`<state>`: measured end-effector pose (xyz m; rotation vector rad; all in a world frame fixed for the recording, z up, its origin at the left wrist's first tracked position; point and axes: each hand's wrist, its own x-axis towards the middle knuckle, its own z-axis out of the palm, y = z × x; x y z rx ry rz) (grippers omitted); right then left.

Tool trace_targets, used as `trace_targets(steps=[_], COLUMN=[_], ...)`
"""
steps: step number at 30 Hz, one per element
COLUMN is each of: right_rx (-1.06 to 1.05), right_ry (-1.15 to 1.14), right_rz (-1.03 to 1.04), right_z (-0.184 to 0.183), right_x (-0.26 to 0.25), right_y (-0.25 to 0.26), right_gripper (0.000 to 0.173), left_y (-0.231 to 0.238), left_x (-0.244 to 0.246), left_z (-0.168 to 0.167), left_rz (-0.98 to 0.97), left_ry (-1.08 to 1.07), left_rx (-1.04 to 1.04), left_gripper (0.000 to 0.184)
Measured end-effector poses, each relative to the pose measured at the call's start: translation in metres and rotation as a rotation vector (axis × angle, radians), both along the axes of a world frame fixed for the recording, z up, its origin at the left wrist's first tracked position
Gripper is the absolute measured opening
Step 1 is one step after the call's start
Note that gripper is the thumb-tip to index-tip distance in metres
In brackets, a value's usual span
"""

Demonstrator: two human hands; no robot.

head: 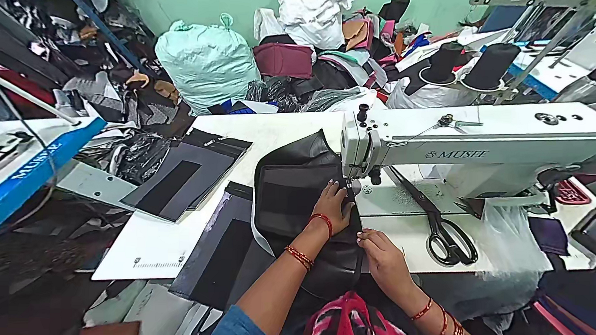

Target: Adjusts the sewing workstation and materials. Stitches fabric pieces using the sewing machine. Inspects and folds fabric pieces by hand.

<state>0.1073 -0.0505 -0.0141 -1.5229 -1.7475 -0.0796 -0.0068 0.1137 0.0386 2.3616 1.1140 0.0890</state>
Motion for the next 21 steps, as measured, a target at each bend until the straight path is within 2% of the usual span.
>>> trace_targets(steps=[12,14,17,19,21], right_rx=[-0.074,-0.111,-0.071,-0.024,0.000], right_ry=[-0.086,-0.115,-0.158,-0.182,-0.188], right_rz=[-0.031,-0.007,0.015,-0.003,-0.024], right_z=[0.010,0.011,0.006,0.002,0.000], right_x=[0.002,-0.001,-0.013,-0.024,-0.030], right_y=[0.043,0.036,0.015,0.005,0.001], right_gripper=[0.022,0.022,0.020,0.021,0.021], left_y=[0.060,0.053,0.014,-0.015,-0.029], left_x=[0.008,0.007,0.003,-0.005,-0.014], left_z=[-0.006,0.001,0.019,0.027,0.020], left_rz=[-0.120,-0.091,0.001,-0.018,-0.046], left_ry=[-0.065,-0.012,0.067,0.199,0.253], left_rx=[0.062,0.044,-0.030,-0.090,-0.072], left_gripper=[0.046,0.050,0.056,0.059,0.062])
